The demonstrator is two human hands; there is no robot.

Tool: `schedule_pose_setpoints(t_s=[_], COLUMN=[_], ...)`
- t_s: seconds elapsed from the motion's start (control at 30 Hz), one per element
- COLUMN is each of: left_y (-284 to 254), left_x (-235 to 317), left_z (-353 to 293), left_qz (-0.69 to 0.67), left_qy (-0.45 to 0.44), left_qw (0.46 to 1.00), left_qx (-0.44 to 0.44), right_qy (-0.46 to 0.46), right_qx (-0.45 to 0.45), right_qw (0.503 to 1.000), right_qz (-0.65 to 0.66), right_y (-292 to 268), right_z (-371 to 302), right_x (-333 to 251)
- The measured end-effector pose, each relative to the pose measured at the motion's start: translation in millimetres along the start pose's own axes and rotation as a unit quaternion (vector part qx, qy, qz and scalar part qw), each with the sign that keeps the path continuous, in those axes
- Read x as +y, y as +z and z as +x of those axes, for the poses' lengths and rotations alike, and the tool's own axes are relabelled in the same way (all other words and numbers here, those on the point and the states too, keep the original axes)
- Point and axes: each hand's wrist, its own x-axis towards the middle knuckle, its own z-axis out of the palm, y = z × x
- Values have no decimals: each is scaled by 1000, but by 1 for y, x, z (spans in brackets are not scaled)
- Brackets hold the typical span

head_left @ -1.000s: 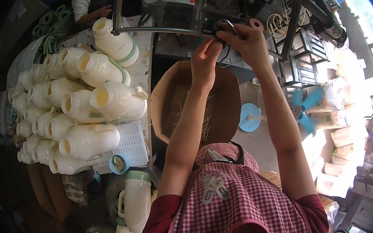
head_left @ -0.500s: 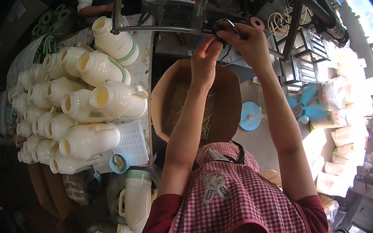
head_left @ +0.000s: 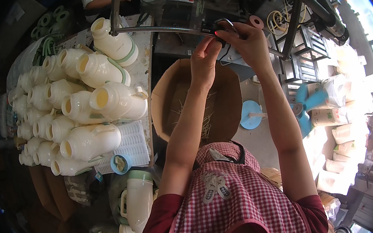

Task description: The person uses a hex key to adjust a rotating spool mechanism on a machine, then handles white plastic containers nearby. The person repeatedly tightens or loosens a screw on the spool assembly while another worker is visible in the background.

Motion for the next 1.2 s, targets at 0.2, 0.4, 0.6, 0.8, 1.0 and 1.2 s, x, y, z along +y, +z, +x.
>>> schedule_pose_setpoints(t_s=[0.2, 0.4, 0.6, 0.8, 1.0, 1.2], left_y=[1, 1, 2, 2, -8, -6], left_x=[0, 0, -1, 1, 2, 10], left_z=[0, 0, -1, 0, 2, 1], left_qz=[-3, 8, -8, -23, -8, 30], left_qy=[5, 5, -5, 3, 2, 7], left_qw=[1000, 1000, 1000, 1000, 1000, 999], left_qx=[2, 9, 18, -1, -16, -27], right_qy=[18, 18, 28, 45, 100, 81], right_qx=[-10, -20, 12, 75, 43, 44], right_qw=[1000, 1000, 997, 981, 956, 952], right_qz=[-8, -13, 73, 173, 273, 293], right_y=[-2, -5, -8, -18, 17, 39], right_z=[1, 0, -7, -64, -107, -107], right_x=[-1, -8, -3, 10, 44, 51])
